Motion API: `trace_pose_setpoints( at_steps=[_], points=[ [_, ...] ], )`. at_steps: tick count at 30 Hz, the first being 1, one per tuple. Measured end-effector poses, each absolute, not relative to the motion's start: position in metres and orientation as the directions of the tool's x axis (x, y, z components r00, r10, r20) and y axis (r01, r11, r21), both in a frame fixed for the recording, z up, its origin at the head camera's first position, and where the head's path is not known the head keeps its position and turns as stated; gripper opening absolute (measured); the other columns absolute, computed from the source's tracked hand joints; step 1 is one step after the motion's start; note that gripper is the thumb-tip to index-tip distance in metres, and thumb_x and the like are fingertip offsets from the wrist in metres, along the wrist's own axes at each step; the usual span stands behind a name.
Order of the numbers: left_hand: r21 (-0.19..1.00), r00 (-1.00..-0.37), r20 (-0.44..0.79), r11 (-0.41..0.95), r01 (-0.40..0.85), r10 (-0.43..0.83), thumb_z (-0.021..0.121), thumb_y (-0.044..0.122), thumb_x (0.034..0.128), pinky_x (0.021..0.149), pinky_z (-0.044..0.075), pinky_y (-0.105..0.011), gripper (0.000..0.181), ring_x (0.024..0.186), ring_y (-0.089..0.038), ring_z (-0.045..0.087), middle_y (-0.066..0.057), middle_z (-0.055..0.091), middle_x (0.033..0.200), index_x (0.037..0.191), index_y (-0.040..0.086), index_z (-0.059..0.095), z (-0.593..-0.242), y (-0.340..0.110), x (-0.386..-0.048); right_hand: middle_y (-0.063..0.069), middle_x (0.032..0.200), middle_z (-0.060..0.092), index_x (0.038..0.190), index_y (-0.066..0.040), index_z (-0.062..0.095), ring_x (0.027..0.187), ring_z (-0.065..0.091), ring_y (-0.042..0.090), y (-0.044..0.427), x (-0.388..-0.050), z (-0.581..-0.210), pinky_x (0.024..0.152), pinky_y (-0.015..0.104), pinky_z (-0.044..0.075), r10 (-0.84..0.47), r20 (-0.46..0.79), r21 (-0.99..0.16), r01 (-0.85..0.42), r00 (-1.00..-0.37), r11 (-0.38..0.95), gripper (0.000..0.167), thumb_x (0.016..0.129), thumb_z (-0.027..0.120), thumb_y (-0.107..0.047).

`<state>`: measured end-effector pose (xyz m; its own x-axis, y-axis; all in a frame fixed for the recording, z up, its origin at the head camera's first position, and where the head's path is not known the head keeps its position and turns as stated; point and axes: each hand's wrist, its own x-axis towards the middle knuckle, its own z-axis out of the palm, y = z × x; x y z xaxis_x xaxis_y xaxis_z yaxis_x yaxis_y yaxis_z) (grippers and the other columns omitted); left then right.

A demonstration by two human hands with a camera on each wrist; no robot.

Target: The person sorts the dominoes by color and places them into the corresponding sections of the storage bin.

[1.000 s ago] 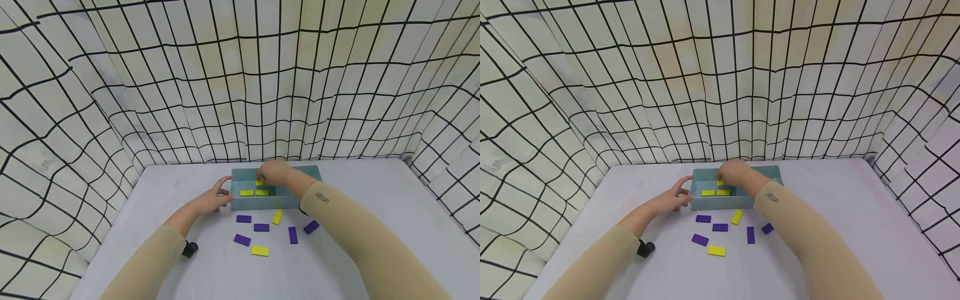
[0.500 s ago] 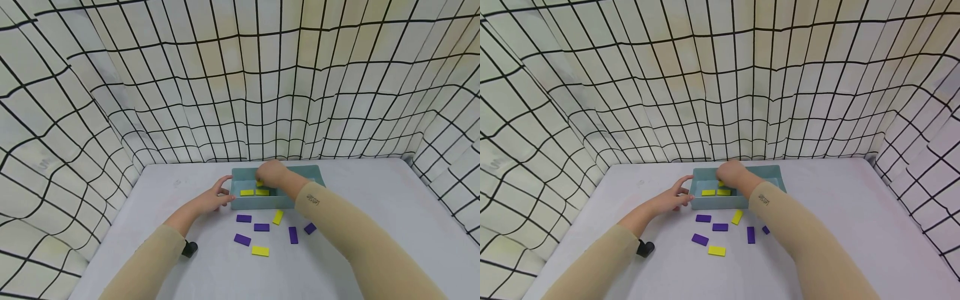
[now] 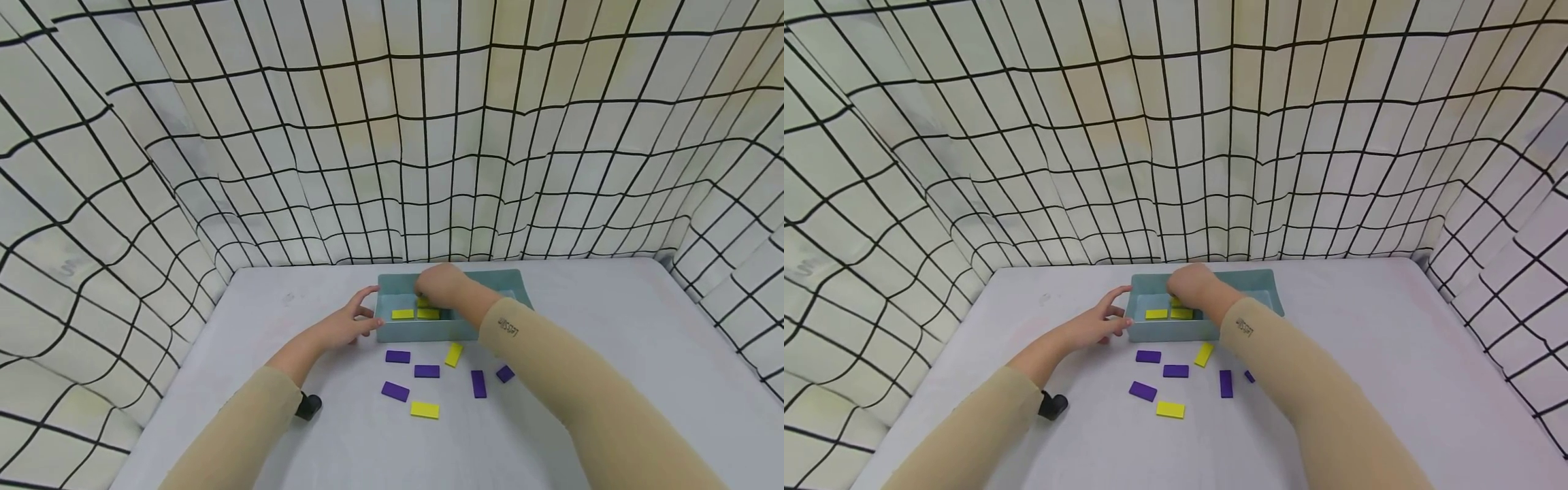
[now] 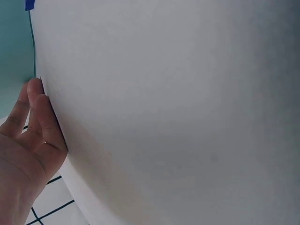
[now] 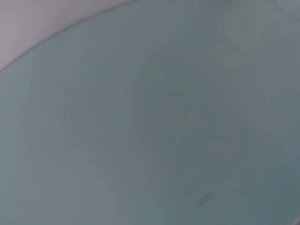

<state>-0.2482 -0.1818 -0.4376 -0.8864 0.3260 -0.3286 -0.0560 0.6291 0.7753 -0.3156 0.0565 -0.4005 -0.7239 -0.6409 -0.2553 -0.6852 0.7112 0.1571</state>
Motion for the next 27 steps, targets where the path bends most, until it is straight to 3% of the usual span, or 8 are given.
trace_pose_setpoints(
  at_steps=[6,20,27],
  points=[
    [0.774,-0.885,-0.329,0.631,-0.053,0.328,0.060,0.040,0.0984,0.083,0.049,-0.040,0.074,0.106,-0.026,0.059,-0.014,0.048,0.144,0.154,0.044,0.012,-0.437,-0.182,-0.248,-0.005,0.127,0.066,0.126,-0.022,0.068,0.116,0.061,0.016,0.059,-0.316,-0.397,0.098,0.034,0.047,-0.642,-0.254,0.111,-0.681,-0.723,0.723,0.029,0.098,0.064,-0.021],
    [0.772,-0.885,-0.337,0.633,-0.063,0.322,0.060,0.040,0.0983,0.083,0.050,-0.039,0.075,0.106,-0.025,0.060,-0.014,0.048,0.144,0.155,0.043,0.011,-0.437,-0.182,-0.249,-0.006,0.107,0.067,0.123,-0.023,0.070,0.096,0.061,0.012,0.074,-0.302,-0.380,0.084,0.035,0.051,-0.683,-0.160,0.032,-0.695,-0.712,0.718,0.030,0.094,0.070,-0.029],
    [0.770,-0.883,-0.346,0.633,-0.074,0.318,0.061,0.041,0.0975,0.085,0.050,-0.040,0.076,0.108,-0.026,0.060,-0.014,0.047,0.144,0.155,0.044,0.011,-0.439,-0.182,-0.250,-0.002,0.109,0.069,0.121,-0.020,0.071,0.098,0.063,0.014,0.095,-0.290,-0.372,0.084,0.035,0.052,-0.714,-0.090,0.003,-0.718,-0.694,0.697,0.030,0.092,0.072,-0.027]
  ],
)
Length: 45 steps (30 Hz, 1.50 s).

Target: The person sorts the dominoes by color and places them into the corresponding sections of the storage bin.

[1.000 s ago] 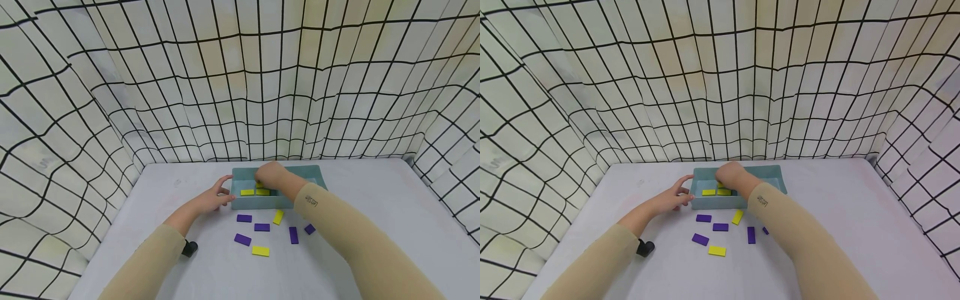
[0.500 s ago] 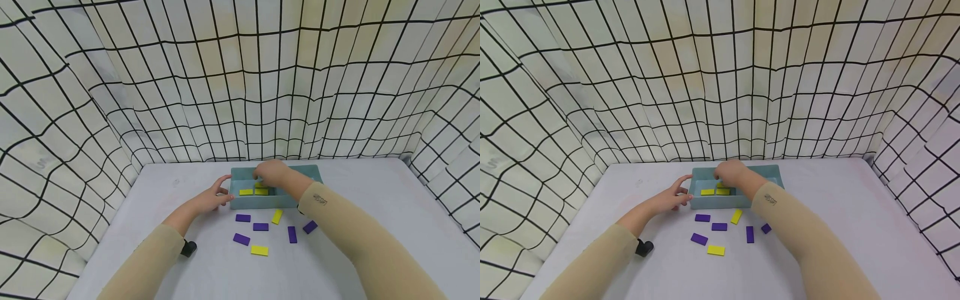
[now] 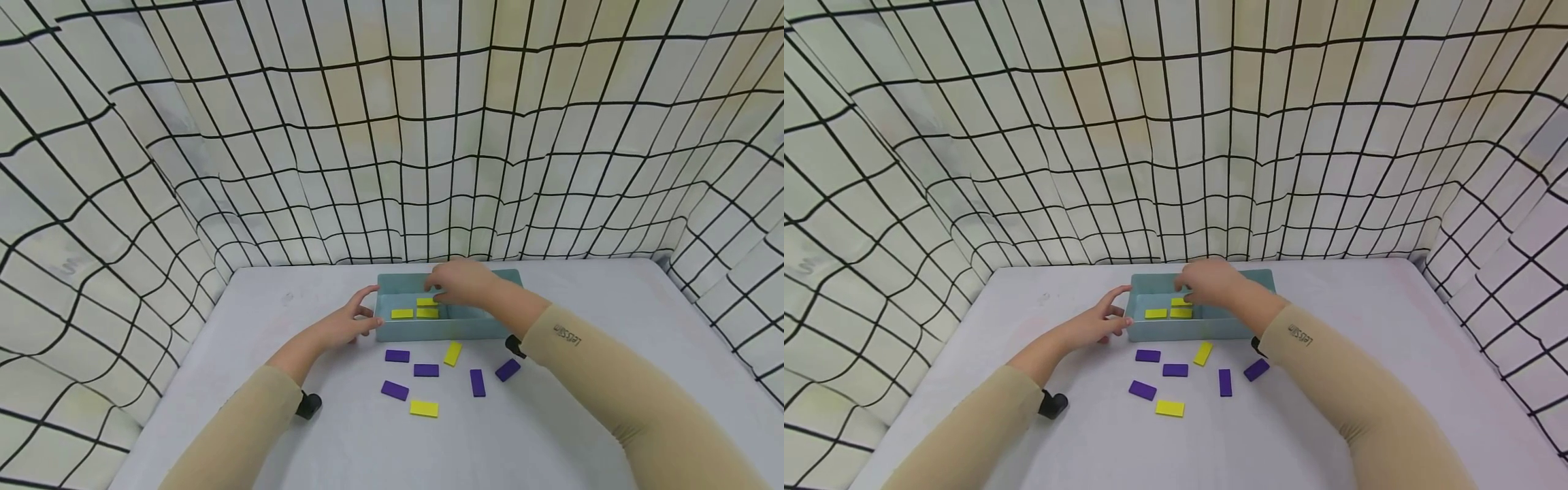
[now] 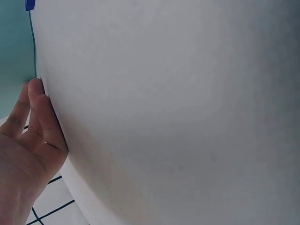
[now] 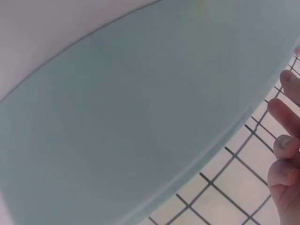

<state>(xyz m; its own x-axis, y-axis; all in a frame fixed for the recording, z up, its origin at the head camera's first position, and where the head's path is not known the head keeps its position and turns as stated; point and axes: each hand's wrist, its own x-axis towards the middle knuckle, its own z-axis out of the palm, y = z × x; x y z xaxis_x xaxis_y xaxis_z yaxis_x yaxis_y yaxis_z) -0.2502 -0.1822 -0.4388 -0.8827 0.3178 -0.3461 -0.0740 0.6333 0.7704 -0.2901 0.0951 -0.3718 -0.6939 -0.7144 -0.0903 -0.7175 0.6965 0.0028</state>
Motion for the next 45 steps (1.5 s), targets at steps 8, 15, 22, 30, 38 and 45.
trace_pose_setpoints(
  at_steps=[8,15,22,30,38,45],
  points=[
    [0.769,-0.886,-0.340,0.636,-0.068,0.316,0.061,0.041,0.0977,0.083,0.050,-0.039,0.075,0.107,-0.026,0.060,-0.014,0.048,0.144,0.154,0.044,0.012,-0.441,-0.183,-0.250,-0.003,0.109,0.070,0.118,-0.020,0.072,0.099,0.065,0.015,0.121,-0.274,-0.367,0.082,0.034,0.053,-0.732,-0.005,-0.050,-0.731,-0.681,0.680,0.027,0.091,0.073,-0.025],
    [0.767,-0.885,-0.339,0.638,-0.064,0.318,0.060,0.040,0.0981,0.084,0.051,-0.040,0.075,0.107,-0.026,0.060,-0.015,0.048,0.144,0.155,0.043,0.012,-0.439,-0.182,-0.249,-0.005,0.101,0.068,0.114,-0.020,0.074,0.092,0.067,0.014,0.140,-0.257,-0.366,0.075,0.030,0.054,-0.748,0.026,-0.029,-0.748,-0.664,0.663,0.026,0.089,0.076,-0.025],
    [0.763,-0.887,-0.338,0.643,-0.063,0.314,0.060,0.041,0.0983,0.084,0.050,-0.040,0.074,0.107,-0.026,0.060,-0.015,0.047,0.145,0.155,0.043,0.011,-0.438,-0.181,-0.249,-0.005,0.099,0.067,0.113,-0.023,0.074,0.083,0.065,0.011,0.159,-0.237,-0.369,0.070,0.026,0.053,-0.773,0.091,-0.038,-0.778,-0.628,0.627,0.027,0.087,0.078,-0.024],
    [0.763,-0.887,-0.335,0.644,-0.057,0.317,0.060,0.040,0.0984,0.084,0.050,-0.039,0.074,0.105,-0.025,0.060,-0.015,0.047,0.144,0.155,0.043,0.011,-0.437,-0.182,-0.250,-0.007,0.097,0.068,0.111,-0.021,0.075,0.085,0.066,0.010,0.173,-0.219,-0.377,0.071,0.027,0.054,-0.784,0.116,-0.051,-0.792,-0.610,0.609,0.028,0.084,0.081,-0.024],
    [0.762,-0.888,-0.337,0.644,-0.062,0.314,0.060,0.040,0.0984,0.084,0.050,-0.039,0.075,0.106,-0.025,0.060,-0.015,0.047,0.144,0.155,0.043,0.011,-0.437,-0.182,-0.249,-0.009,0.098,0.068,0.109,-0.021,0.075,0.086,0.065,0.009,0.176,-0.209,-0.383,0.073,0.028,0.054,-0.784,0.117,-0.073,-0.793,-0.610,0.605,0.027,0.083,0.082,-0.024],
    [0.760,-0.890,-0.340,0.646,-0.069,0.305,0.060,0.041,0.0980,0.084,0.050,-0.039,0.075,0.106,-0.025,0.060,-0.013,0.048,0.144,0.154,0.045,0.011,-0.439,-0.182,-0.249,-0.007,0.102,0.070,0.112,-0.021,0.075,0.092,0.066,0.011,0.167,-0.206,-0.396,0.077,0.029,0.055,-0.807,0.059,-0.066,-0.809,-0.588,0.584,0.027,0.085,0.079,-0.025]
  ],
)
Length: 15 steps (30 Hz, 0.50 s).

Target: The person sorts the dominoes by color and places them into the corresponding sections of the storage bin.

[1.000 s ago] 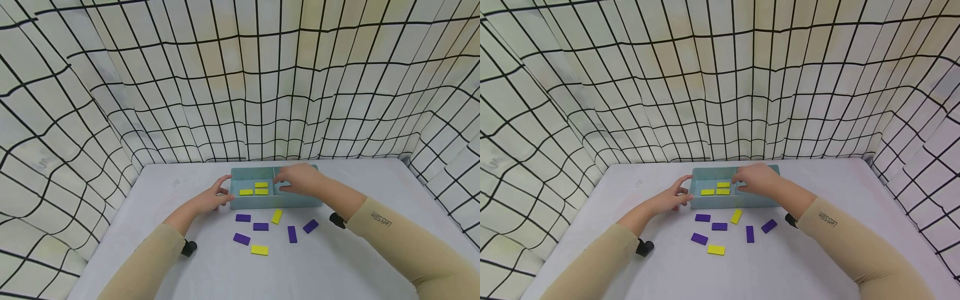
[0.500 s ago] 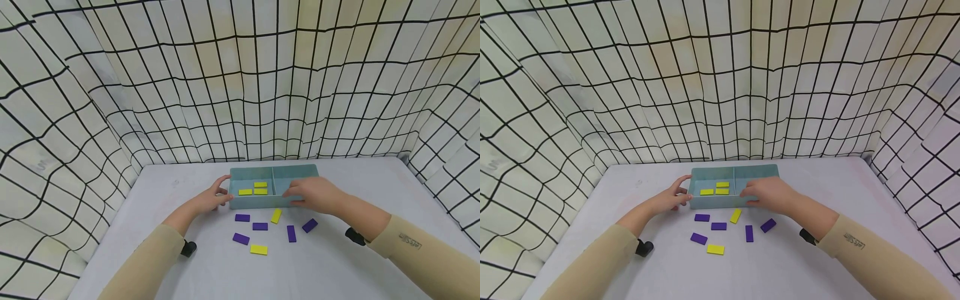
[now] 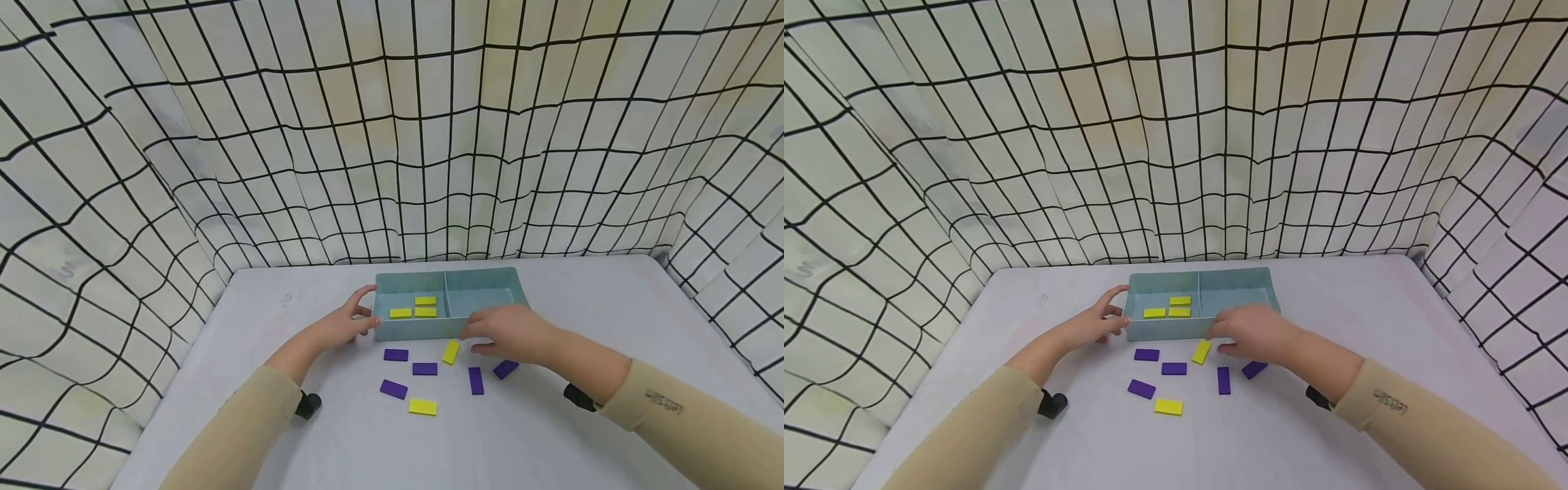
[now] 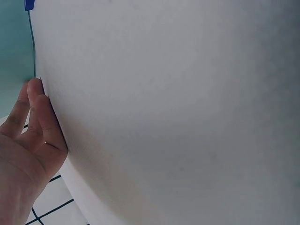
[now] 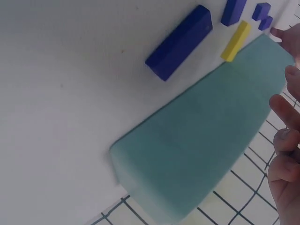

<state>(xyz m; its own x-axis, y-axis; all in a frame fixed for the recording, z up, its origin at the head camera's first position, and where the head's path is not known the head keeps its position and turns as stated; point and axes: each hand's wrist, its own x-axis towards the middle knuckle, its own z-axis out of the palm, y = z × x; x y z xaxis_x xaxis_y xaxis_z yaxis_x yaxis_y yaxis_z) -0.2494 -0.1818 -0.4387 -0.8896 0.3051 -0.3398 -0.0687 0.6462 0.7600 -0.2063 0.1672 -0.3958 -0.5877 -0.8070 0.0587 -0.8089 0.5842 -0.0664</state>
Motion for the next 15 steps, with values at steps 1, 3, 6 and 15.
trace_pose_setpoints(
  at_steps=[1,3,6,15],
  points=[
    [0.759,-0.890,-0.341,0.647,-0.071,0.303,0.060,0.041,0.0979,0.084,0.050,-0.039,0.075,0.106,-0.025,0.060,-0.013,0.048,0.144,0.154,0.045,0.011,-0.439,-0.182,-0.249,-0.007,0.103,0.070,0.113,-0.022,0.074,0.093,0.067,0.011,0.165,-0.207,-0.398,0.078,0.028,0.055,-0.809,0.050,-0.062,-0.811,-0.585,0.582,0.027,0.086,0.079,-0.026],
    [0.757,-0.890,-0.343,0.649,-0.073,0.300,0.061,0.042,0.0975,0.085,0.050,-0.039,0.075,0.106,-0.025,0.060,-0.012,0.048,0.144,0.154,0.046,0.012,-0.439,-0.182,-0.249,-0.008,0.104,0.070,0.114,-0.024,0.074,0.093,0.066,0.010,0.162,-0.208,-0.402,0.077,0.028,0.054,-0.812,0.029,-0.061,-0.812,-0.582,0.580,0.028,0.086,0.078,-0.026],
    [0.760,-0.889,-0.341,0.646,-0.069,0.305,0.060,0.041,0.0978,0.084,0.050,-0.039,0.075,0.106,-0.025,0.060,-0.013,0.048,0.144,0.154,0.045,0.012,-0.439,-0.182,-0.249,-0.008,0.105,0.070,0.115,-0.026,0.073,0.092,0.065,0.009,0.157,-0.209,-0.407,0.076,0.026,0.054,-0.814,-0.003,-0.063,-0.812,-0.581,0.580,0.029,0.086,0.078,-0.026],
    [0.764,-0.886,-0.339,0.643,-0.063,0.316,0.060,0.040,0.0986,0.083,0.050,-0.039,0.075,0.106,-0.026,0.060,-0.014,0.047,0.144,0.155,0.044,0.011,-0.437,-0.181,-0.248,-0.009,0.107,0.069,0.116,-0.027,0.074,0.093,0.065,0.009,0.142,-0.211,-0.415,0.073,0.026,0.053,-0.815,-0.055,-0.049,-0.813,-0.577,0.580,0.028,0.088,0.076,-0.025]
  ],
)
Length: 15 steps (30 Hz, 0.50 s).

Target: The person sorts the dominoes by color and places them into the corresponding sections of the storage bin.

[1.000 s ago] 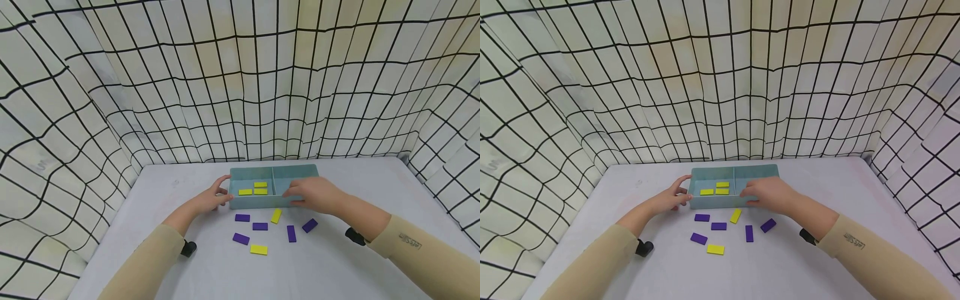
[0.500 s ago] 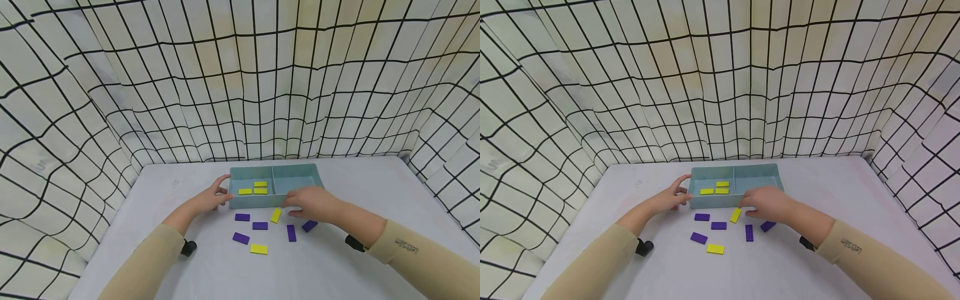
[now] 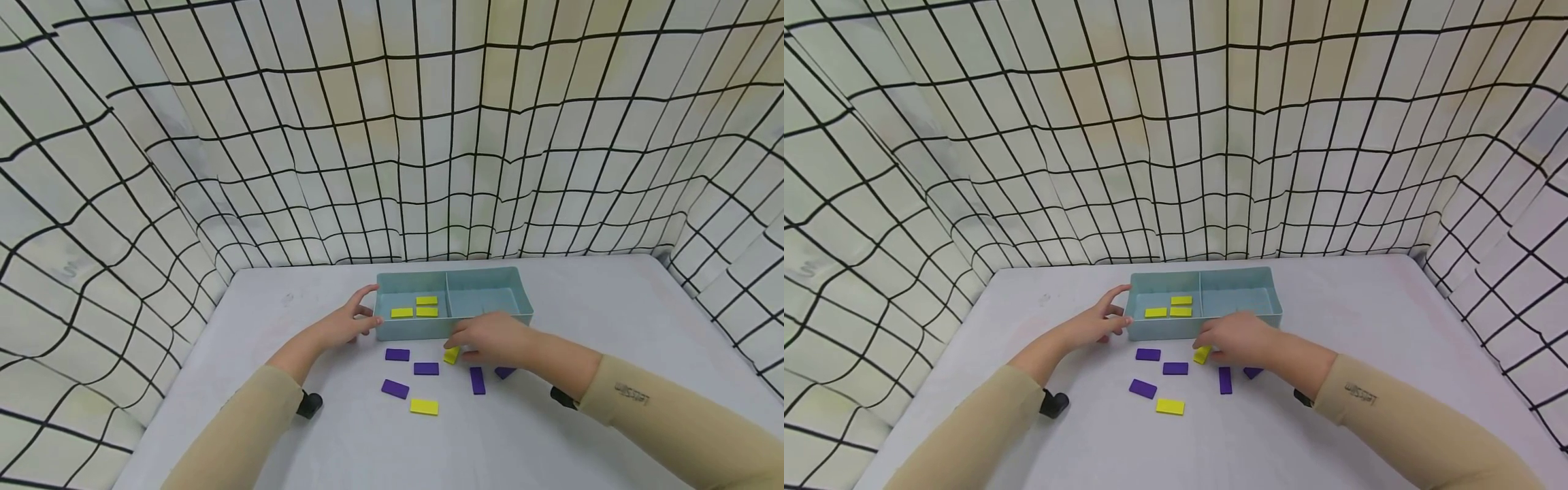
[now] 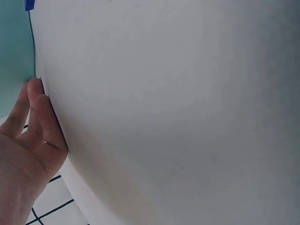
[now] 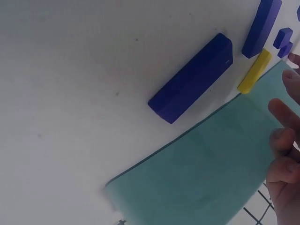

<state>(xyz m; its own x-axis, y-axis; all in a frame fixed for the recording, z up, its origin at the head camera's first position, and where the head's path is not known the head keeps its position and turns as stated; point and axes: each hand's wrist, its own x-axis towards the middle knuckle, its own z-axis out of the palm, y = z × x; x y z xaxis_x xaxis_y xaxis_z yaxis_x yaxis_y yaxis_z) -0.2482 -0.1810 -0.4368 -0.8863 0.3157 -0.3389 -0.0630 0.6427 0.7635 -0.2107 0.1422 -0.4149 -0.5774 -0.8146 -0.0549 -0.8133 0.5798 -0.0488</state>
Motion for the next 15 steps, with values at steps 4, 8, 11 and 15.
trace_pose_setpoints(
  at_steps=[4,8,11,15],
  points=[
    [0.763,-0.886,-0.339,0.644,-0.063,0.315,0.060,0.040,0.0986,0.083,0.050,-0.039,0.074,0.106,-0.025,0.060,-0.014,0.048,0.144,0.155,0.043,0.011,-0.437,-0.180,-0.248,-0.009,0.112,0.067,0.119,-0.028,0.073,0.097,0.064,0.011,0.139,-0.212,-0.419,0.079,0.029,0.053,-0.798,-0.093,-0.059,-0.797,-0.595,0.601,0.031,0.089,0.075,-0.022],
    [0.763,-0.885,-0.339,0.643,-0.061,0.318,0.060,0.040,0.0984,0.083,0.050,-0.039,0.074,0.106,-0.025,0.060,-0.014,0.048,0.144,0.155,0.043,0.011,-0.437,-0.179,-0.249,-0.010,0.117,0.066,0.120,-0.030,0.072,0.105,0.063,0.012,0.137,-0.213,-0.424,0.085,0.031,0.053,-0.790,-0.128,-0.062,-0.790,-0.599,0.609,0.032,0.090,0.074,-0.019],
    [0.764,-0.887,-0.337,0.642,-0.062,0.316,0.060,0.040,0.0983,0.083,0.050,-0.040,0.074,0.105,-0.025,0.060,-0.014,0.048,0.144,0.155,0.043,0.012,-0.438,-0.180,-0.249,-0.010,0.119,0.066,0.120,-0.031,0.072,0.109,0.063,0.012,0.136,-0.215,-0.427,0.088,0.031,0.052,-0.794,-0.137,-0.060,-0.795,-0.592,0.603,0.032,0.090,0.074,-0.019],
    [0.766,-0.888,-0.335,0.639,-0.062,0.315,0.061,0.040,0.0981,0.083,0.050,-0.040,0.074,0.105,-0.025,0.061,-0.014,0.048,0.143,0.154,0.044,0.012,-0.438,-0.181,-0.249,-0.011,0.115,0.066,0.120,-0.033,0.072,0.103,0.063,0.009,0.134,-0.216,-0.429,0.086,0.029,0.052,-0.791,-0.144,-0.044,-0.794,-0.595,0.606,0.032,0.090,0.074,-0.021]
  ],
)
